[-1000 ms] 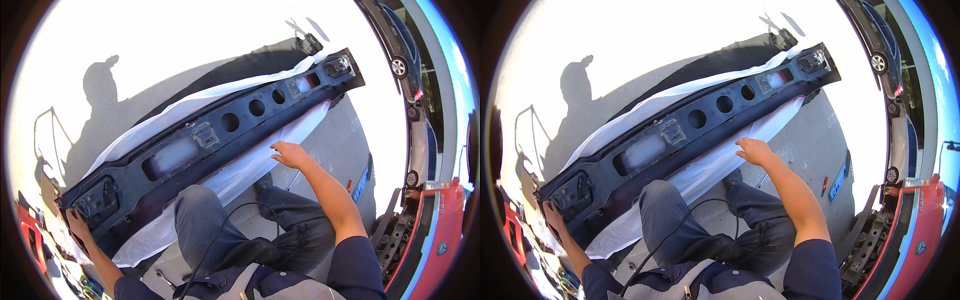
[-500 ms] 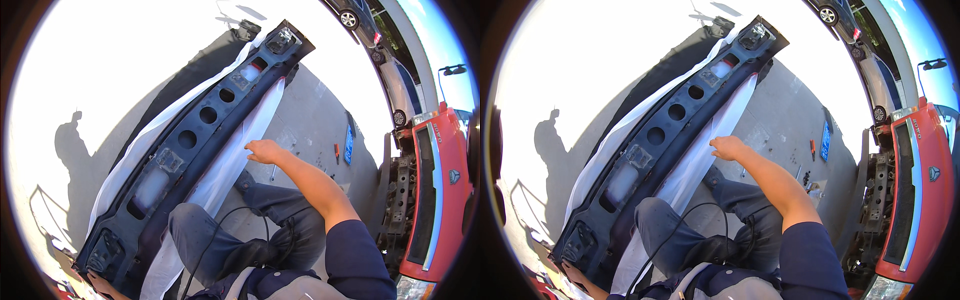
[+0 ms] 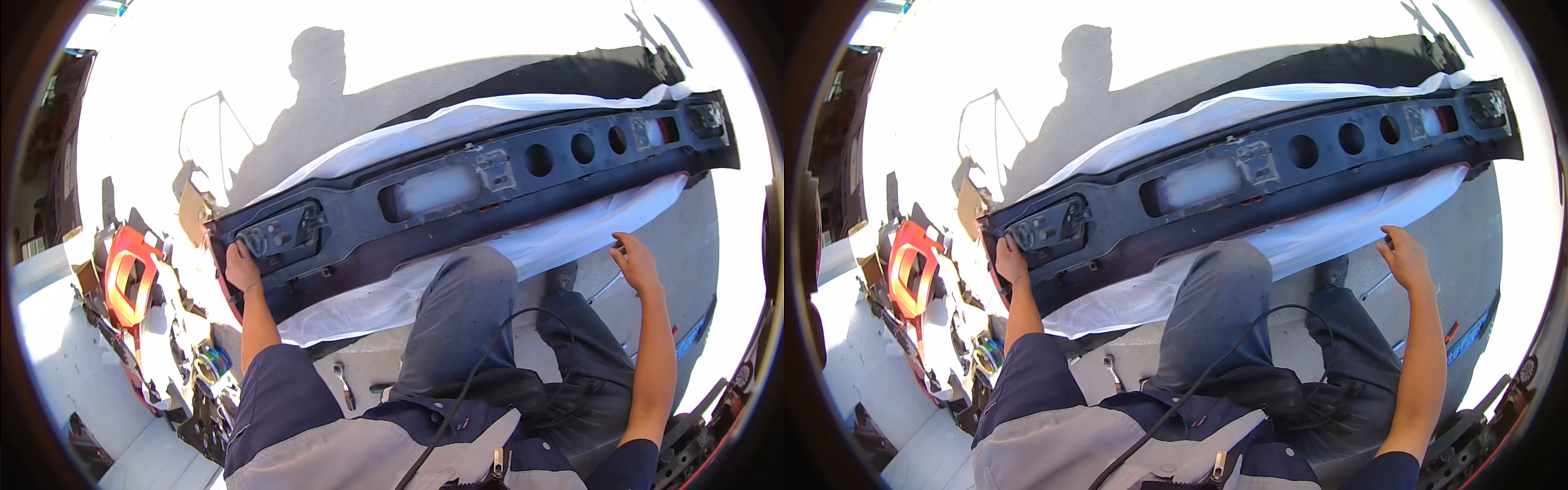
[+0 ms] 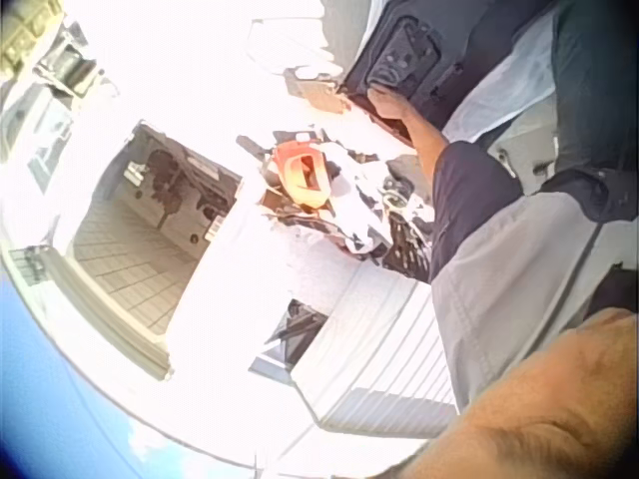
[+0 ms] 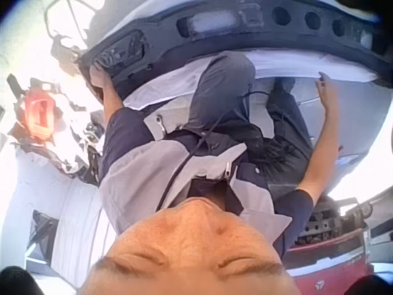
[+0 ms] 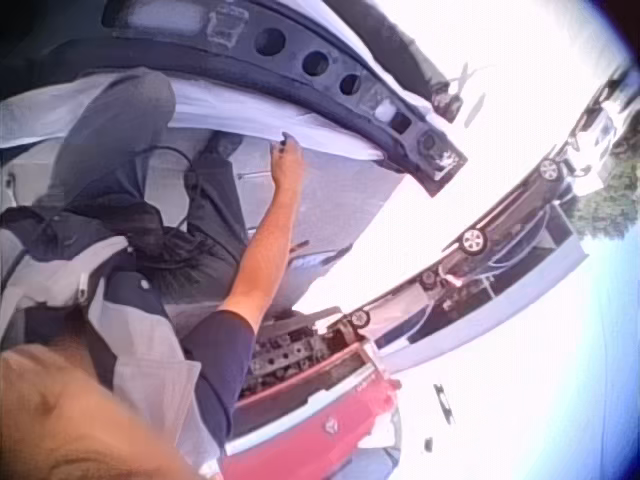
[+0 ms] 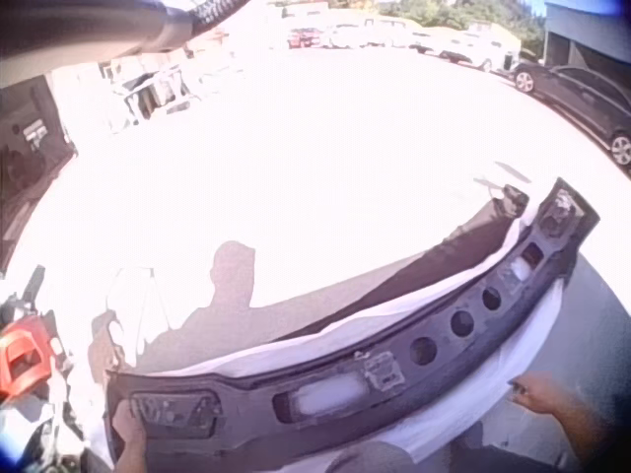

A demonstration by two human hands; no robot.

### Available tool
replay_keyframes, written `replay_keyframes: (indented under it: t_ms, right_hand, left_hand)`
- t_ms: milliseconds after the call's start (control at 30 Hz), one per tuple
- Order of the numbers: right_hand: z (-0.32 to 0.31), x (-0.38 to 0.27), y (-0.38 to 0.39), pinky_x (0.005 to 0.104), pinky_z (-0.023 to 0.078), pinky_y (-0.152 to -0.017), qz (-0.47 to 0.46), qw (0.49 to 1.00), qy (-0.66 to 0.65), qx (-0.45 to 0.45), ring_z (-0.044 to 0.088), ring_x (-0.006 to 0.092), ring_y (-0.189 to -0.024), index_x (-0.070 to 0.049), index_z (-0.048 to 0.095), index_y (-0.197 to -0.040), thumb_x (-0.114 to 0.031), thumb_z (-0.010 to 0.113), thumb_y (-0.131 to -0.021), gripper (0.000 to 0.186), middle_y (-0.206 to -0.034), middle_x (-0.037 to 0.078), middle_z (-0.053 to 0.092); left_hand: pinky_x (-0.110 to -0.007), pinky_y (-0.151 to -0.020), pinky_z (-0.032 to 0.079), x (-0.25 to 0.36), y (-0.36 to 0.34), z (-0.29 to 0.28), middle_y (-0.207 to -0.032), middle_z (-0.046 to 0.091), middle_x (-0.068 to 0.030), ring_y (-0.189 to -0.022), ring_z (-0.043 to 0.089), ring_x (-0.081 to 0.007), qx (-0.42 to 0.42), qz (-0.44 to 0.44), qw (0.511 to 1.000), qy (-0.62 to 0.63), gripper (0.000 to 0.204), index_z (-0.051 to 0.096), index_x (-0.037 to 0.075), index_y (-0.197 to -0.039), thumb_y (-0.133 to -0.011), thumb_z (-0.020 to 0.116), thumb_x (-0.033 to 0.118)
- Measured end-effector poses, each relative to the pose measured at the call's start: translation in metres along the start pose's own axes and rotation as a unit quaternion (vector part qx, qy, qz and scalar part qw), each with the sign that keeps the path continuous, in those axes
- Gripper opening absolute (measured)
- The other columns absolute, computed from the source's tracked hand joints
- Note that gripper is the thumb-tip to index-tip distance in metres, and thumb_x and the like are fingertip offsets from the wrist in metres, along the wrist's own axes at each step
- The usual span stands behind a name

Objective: The person attaches components to a car bumper assembly, using a socket wrench and by hand, while the assembly is resting on a cloth on the ground.

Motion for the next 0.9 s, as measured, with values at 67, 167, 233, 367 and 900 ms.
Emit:
replay_keyframes:
  t_ms: [67, 167, 233, 367, 900]
  right_hand:
    - [-0.003, -0.014, 0.001, 0.0388, 0.051, -0.082, 0.037, 0.999, -0.005, -0.022, 0.065, 0.0279, -0.09, -0.006, 0.058, -0.126, -0.016, 0.065, -0.091, 0.037, -0.11, 0.013, 0.065]
    - [-0.007, -0.018, 0.005, 0.0379, 0.051, -0.083, 0.05, 0.998, 0.005, -0.035, 0.064, 0.0257, -0.092, -0.007, 0.057, -0.129, -0.016, 0.063, -0.092, 0.038, -0.113, 0.013, 0.064]
    - [-0.007, -0.017, 0.005, 0.037, 0.051, -0.084, 0.03, 0.999, 0.008, -0.027, 0.063, 0.0246, -0.093, -0.008, 0.056, -0.132, -0.016, 0.062, -0.094, 0.039, -0.114, 0.012, 0.064]
    - [-0.033, 0.024, 0.027, 0.037, 0.052, -0.084, 0.071, 0.993, -0.05, 0.078, 0.063, 0.0233, -0.094, -0.008, 0.056, -0.134, -0.018, 0.06, -0.096, 0.039, -0.111, 0.012, 0.065]
    - [0.163, 0.225, 0.128, 0.043, 0.052, -0.086, 0.293, 0.951, -0.09, 0.047, 0.066, 0.0321, -0.101, -0.007, 0.067, -0.111, -0.03, 0.06, -0.092, 0.031, -0.107, 0.014, 0.07]
  left_hand:
    - [-0.048, -0.056, 0.047, -0.002, -0.002, -0.003, -0.079, 0.06, -0.0146, -0.07, 0.061, -0.0387, 0.01, -0.005, 1.0, -0.001, 0.035, 0.051, 0.008, -0.08, -0.099, 0.05, 0.037]
    - [-0.048, -0.06, 0.046, -0.014, -0.003, -0.013, -0.076, 0.06, -0.0167, -0.072, 0.06, -0.0413, -0.085, -0.03, 0.995, 0.037, 0.039, 0.051, 0.007, -0.081, -0.101, 0.046, 0.04]
    - [-0.045, -0.06, 0.044, -0.049, -0.008, -0.026, -0.068, 0.056, -0.0171, -0.065, 0.057, -0.0384, -0.094, -0.042, 0.987, 0.121, 0.048, 0.05, 0.004, -0.08, -0.103, 0.041, 0.045]
    - [-0.024, -0.048, 0.028, -0.042, -0.009, -0.013, -0.064, 0.041, -0.0011, -0.054, 0.036, -0.0096, 0.106, -0.281, 0.83, 0.47, 0.047, 0.044, 0.007, -0.073, -0.105, 0.034, 0.04]
    - [-0.022, -0.057, 0.036, 0.35, 0.039, -0.105, -0.077, 0.052, -0.0009, -0.067, 0.043, -0.0066, -0.307, 0.185, 0.825, 0.437, 0.022, 0.06, 0.005, -0.104, -0.104, 0.051, 0.024]
Point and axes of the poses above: each hand's wrist, its own y-axis away from the middle knuckle, its own z-axis out of the palm, x = y × z, the point moved 2 cm from there along -y, towards the middle knuckle
